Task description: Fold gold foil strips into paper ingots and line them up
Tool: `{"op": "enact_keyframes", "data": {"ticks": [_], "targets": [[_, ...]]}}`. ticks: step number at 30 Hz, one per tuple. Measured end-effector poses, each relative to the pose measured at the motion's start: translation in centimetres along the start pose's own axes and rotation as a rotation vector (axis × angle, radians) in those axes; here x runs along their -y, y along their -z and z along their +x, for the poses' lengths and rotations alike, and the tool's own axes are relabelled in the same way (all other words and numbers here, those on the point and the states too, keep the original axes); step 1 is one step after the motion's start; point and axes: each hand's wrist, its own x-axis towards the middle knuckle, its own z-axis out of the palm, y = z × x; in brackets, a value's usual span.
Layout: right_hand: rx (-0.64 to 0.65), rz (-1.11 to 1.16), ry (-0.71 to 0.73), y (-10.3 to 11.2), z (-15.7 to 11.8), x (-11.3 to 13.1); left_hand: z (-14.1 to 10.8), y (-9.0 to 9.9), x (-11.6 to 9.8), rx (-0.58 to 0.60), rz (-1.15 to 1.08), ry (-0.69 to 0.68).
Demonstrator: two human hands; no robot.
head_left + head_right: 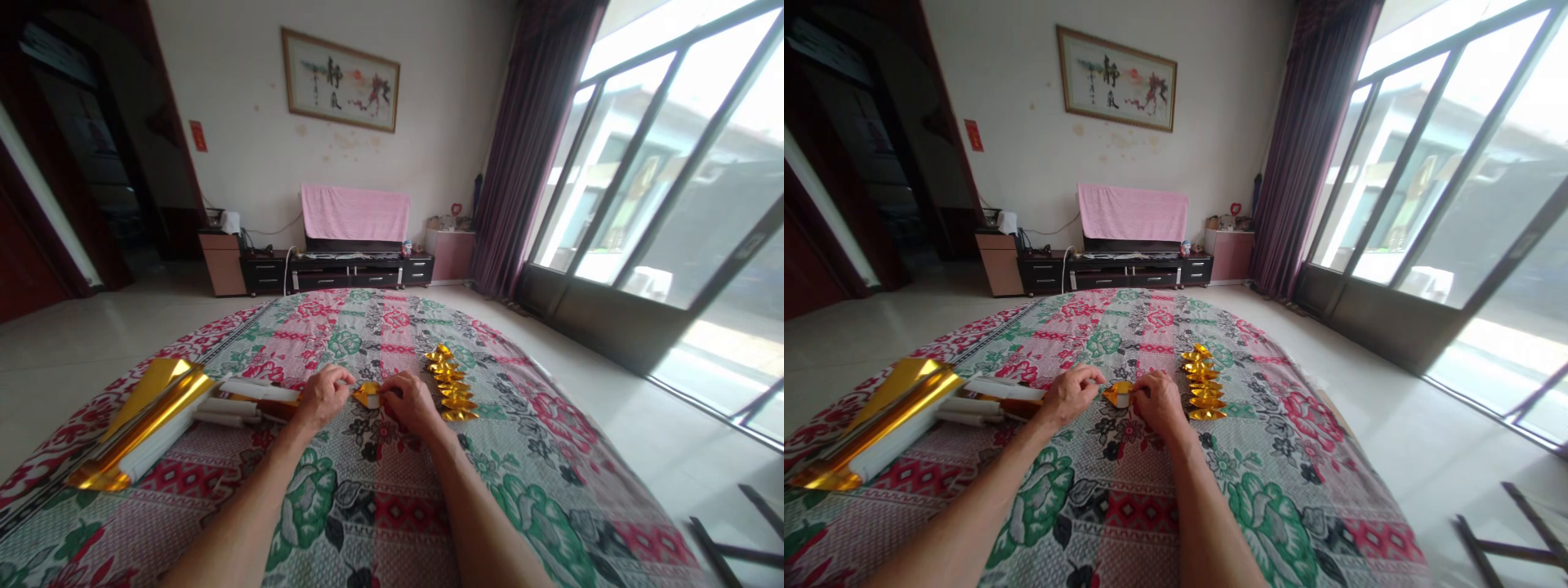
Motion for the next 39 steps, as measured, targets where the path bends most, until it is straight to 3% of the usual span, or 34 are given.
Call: {"op": "enact_keyframes", "data": {"ticks": [5, 10, 15, 23, 34, 39], "targets": [[-0.027, -0.027, -0.021, -0.2, 0.0, 0.1, -0.2, -0.6, 0.1, 0.078, -0.064, -0.165], [-0.045, -0.068, -0.034, -0.1, 0.0, 0.4, -0.3, -0.8, 0.4, 0.142, -0.012, -0.227], [-0.082, -0.04, 0.033, -0.1, 0.0, 1.0, -0.2, -1.0, 0.8, 0.154, 0.015, -0.212], [0.013, 0.026, 0.105, -0.4, -0.2, 2.0, -0.3, -0.7, 0.2, 0.161, -0.008, -0.154], [0.026, -0.017, 0.046, -1.1, -0.3, 2.7, -0.3, -1.0, 0.7, 0.107, -0.04, -0.104], [-0.032, 0.029, 0.007, -1.4, -0.2, 2.4, -0.2, -1.1, 0.8, 0.102, -0.036, -0.074]]}}
